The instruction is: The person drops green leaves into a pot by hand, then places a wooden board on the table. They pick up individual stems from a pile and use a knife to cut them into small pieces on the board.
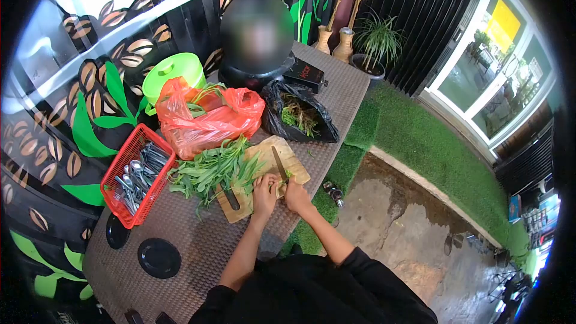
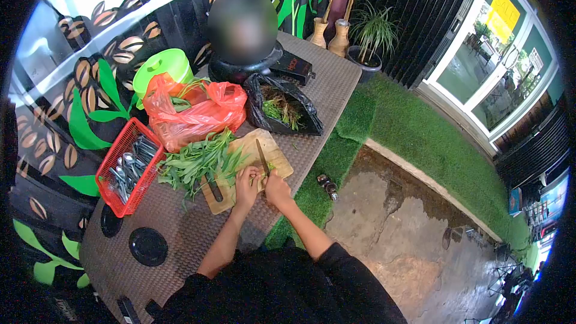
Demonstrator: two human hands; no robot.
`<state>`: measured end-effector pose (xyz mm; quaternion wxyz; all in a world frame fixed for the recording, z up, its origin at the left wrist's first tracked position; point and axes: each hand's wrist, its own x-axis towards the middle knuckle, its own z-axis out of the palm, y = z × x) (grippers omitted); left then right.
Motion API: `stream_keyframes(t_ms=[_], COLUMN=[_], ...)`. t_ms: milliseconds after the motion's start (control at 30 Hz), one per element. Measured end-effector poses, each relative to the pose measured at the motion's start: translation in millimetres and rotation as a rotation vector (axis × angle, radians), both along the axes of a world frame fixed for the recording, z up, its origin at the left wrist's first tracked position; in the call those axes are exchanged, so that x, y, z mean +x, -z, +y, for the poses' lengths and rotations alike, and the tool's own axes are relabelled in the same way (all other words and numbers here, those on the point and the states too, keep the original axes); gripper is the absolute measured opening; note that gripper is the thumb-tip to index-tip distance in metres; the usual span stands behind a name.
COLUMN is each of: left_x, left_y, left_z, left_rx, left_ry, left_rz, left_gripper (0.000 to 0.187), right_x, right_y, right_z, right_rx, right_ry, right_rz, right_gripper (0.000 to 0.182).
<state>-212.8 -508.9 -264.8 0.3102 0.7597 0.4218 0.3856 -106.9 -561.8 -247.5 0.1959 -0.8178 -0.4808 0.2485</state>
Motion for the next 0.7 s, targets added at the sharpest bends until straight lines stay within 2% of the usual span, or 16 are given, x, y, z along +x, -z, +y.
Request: stream_keyframes(t_ms=[167, 300, 433, 567, 700], left_x=[-0.9, -2.4, 0.0, -1.8, -2.0], left_y=[2.7, 4.4, 5.7, 3.1, 6.2], left_z=[1.4, 1.8, 4.4, -0.7, 2.5], left_rx=[-0.021, 0.025, 0.062, 0.012, -0.035], left_ry=[-0.006, -0.006, -0.02, -0.017, 0.002], left_rz=[-0.046, -0.08, -0.059, -0.05, -0.089], left_gripper=[0.011, 0.014, 0.014, 0.014, 0.01], right_x=[-16.5, -6.9, -22.5, -10.9, -25.9], right_y=[-4.8, 2.5, -0.4, 3.5, 2.0], right_z=[-1.2, 1.7, -2.7, 4.0, -3.5], right_rx=[-0.101, -0.002, -0.073, 0.027, 0.001], right_ry=[0.015, -0.009, 0.047, -0.012, 0.02], right_rz=[0.022, -0.005, -0.032, -0.049, -0.053], right_gripper=[0.038, 0.033, 0.035, 0.036, 0.035])
